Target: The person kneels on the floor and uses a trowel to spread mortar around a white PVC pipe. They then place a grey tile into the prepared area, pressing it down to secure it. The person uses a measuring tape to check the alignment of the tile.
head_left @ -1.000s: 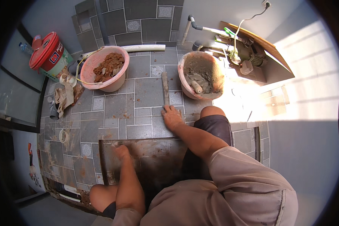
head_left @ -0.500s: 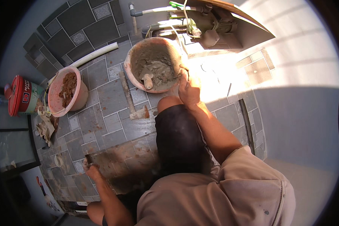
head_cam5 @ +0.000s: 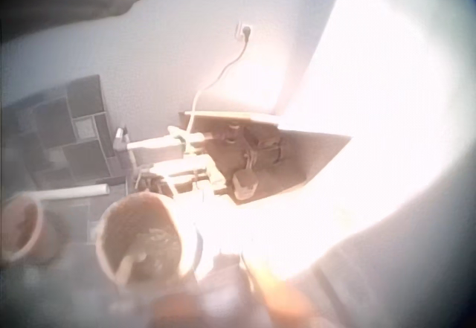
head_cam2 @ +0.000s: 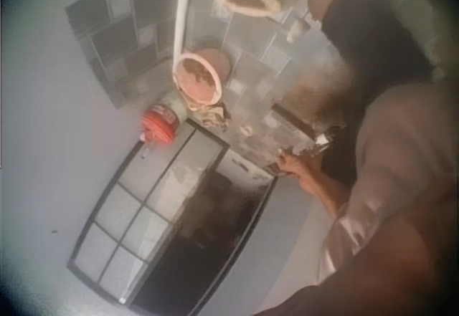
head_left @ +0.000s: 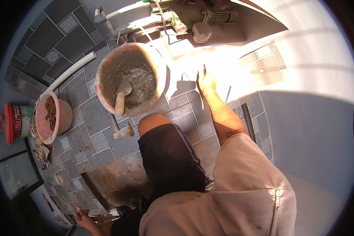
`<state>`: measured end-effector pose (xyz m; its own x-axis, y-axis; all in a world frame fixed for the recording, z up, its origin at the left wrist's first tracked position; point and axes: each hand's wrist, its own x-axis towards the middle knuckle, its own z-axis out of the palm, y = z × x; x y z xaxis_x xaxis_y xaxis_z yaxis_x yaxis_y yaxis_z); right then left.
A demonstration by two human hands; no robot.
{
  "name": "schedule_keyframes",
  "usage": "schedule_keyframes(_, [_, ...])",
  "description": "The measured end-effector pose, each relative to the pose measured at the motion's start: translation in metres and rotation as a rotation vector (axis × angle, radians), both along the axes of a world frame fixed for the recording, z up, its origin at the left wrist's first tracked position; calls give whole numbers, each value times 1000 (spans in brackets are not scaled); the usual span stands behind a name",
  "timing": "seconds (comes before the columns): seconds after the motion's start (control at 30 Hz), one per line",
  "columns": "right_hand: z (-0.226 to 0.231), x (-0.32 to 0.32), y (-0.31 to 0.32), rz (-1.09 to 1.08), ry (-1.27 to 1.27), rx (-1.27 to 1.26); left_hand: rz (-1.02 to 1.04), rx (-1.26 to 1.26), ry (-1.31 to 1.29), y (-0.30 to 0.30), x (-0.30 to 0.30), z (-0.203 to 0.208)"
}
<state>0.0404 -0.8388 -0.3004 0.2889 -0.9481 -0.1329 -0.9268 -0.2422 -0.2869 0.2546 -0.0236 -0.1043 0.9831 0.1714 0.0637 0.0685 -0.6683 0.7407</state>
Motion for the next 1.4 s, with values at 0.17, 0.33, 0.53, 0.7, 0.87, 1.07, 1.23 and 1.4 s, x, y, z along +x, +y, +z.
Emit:
schedule_keyframes(0.17, [-30,-123,-55,-148,781,-96,-181,139,101,3,-10,-4])
schedule_keyframes(0.33, [-14,-125,-56,221,979,-87,-192,214,69,-29,-24,7])
schedule_keyframes(0.53, [-26,-33,-69,297,-214,-249,-85,106,119,-98,-38,37])
schedule_keyframes(0.7, [-88,-13,-94,476,-78,-33,-101,319,-92,-132,0,133])
schedule_keyframes(0.87, [-127,-30,-217,403,-326,9,44,184,-176,-58,-3,115])
schedule_keyframes(1.07, [-13,-31,-25,-358,-916,481,213,306,242,3,-28,87])
schedule_keyframes(1.23, [166,-4,28,-149,-1365,428,155,169,196,82,14,-75])
schedule_keyframes(1.4, [272,51,104,191,-1414,485,-31,195,199,74,105,-141])
